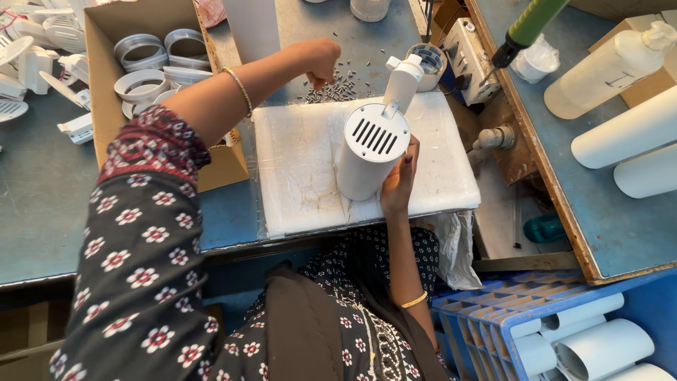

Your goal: The person assembles white cylindrical light fixtures by attaching end caps and securing them with a cordless drill. They repeatedly pick up cylinders, fit end caps, and use the drill to fasten screws before placing finished units into a blue crate.

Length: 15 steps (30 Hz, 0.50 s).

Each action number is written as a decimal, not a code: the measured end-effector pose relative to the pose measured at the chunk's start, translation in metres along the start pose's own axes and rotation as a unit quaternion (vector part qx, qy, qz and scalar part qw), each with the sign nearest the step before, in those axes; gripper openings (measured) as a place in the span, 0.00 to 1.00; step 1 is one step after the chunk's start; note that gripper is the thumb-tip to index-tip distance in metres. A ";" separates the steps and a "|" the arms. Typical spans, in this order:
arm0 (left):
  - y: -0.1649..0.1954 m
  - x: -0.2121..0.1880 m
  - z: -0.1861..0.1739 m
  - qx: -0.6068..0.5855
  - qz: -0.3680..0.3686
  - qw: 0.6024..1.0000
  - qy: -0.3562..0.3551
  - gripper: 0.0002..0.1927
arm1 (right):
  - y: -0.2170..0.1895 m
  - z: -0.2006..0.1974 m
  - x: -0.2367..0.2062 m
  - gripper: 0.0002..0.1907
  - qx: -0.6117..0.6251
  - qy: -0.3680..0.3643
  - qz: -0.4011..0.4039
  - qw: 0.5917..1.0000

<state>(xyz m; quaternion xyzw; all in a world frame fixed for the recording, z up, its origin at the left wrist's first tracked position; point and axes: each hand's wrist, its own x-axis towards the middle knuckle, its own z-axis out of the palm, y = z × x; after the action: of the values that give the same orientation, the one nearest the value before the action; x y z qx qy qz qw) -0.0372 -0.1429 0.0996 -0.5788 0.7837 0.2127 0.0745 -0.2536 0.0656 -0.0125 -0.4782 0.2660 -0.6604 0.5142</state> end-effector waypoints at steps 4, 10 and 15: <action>0.008 0.007 -0.008 -0.003 0.004 0.998 0.066 0.32 | 0.007 -0.008 -0.002 0.57 -0.023 -0.021 0.011 0.999; 0.070 -0.024 -0.020 -0.396 0.457 0.795 -0.036 0.48 | 0.022 -0.026 -0.013 0.70 -0.219 -0.072 -0.067 0.971; 0.114 -0.056 -0.006 -0.526 0.454 0.710 -0.113 0.40 | 0.023 -0.033 -0.017 0.62 -0.237 -0.064 -0.042 0.969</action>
<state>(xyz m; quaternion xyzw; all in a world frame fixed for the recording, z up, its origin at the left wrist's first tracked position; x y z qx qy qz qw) -0.1260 -0.0693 0.1539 -0.0702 0.6994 0.6622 -0.2595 -0.2739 0.0693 -0.0513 -0.6382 0.3611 -0.5679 0.3739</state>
